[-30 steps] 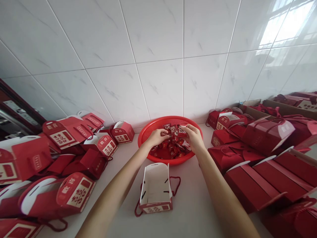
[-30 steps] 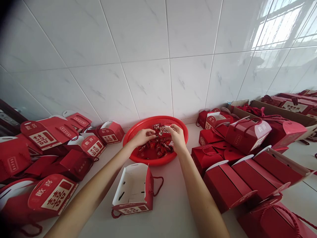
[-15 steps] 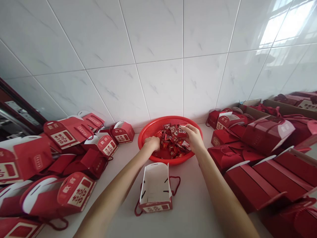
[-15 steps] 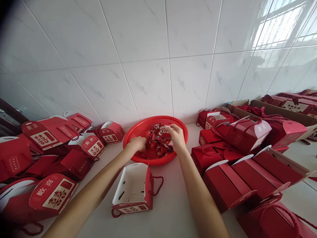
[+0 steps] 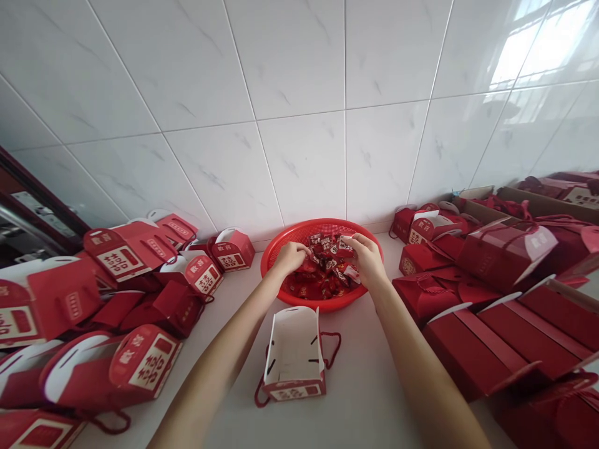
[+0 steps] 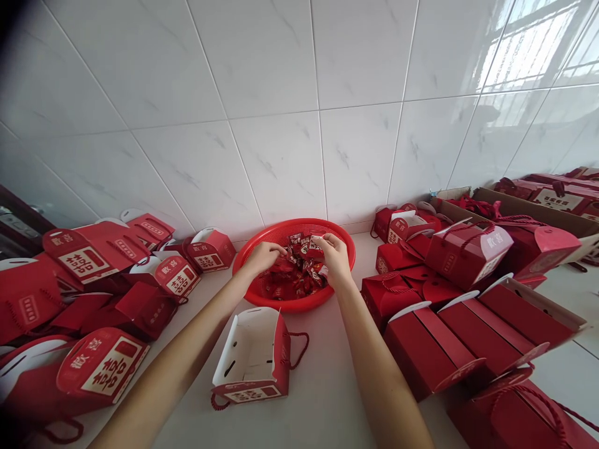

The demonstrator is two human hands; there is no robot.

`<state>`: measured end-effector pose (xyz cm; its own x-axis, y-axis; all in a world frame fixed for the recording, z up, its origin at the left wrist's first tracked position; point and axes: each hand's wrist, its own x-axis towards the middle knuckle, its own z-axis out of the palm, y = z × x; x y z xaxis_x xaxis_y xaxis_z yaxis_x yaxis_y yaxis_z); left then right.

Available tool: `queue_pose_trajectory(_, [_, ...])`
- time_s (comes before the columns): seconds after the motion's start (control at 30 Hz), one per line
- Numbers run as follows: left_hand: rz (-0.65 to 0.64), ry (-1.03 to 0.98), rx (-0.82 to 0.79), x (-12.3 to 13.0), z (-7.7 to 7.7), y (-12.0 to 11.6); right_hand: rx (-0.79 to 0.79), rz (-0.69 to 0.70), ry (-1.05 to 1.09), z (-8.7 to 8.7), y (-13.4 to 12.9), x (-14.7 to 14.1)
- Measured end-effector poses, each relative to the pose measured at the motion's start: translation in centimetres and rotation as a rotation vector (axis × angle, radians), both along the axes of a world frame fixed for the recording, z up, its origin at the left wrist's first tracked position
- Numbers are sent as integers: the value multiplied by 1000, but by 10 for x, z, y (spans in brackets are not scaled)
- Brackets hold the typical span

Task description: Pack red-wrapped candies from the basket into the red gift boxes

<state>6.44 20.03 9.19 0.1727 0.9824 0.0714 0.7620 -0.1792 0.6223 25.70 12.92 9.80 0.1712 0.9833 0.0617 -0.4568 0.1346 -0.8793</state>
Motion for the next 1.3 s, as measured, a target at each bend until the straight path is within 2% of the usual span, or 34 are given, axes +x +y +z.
queue_pose_trajectory(0.13, [91,-11,50,-10,-3,9,-2,-5,-3,0,0,0])
queue_pose_trajectory(0.43, [77,58,-169,-11,-19,11,-23,-15,-17,0,-2,-1])
queue_pose_trajectory(0.77, [-103,-193,-69,4,1,1,-8,-24,-11,2,-2,-1])
queue_pose_trajectory(0.97, [91,-180,22,-7,0,11,-12,-14,-7,2,-2,-1])
queue_pose_trajectory(1.17, [20,-10,-183,-3,-8,30,-10,-27,-15,3,-2,-1])
queue_pose_trajectory(1.3, [-2,35,-240,-2,-12,41,6,-22,-8,3,-2,-1])
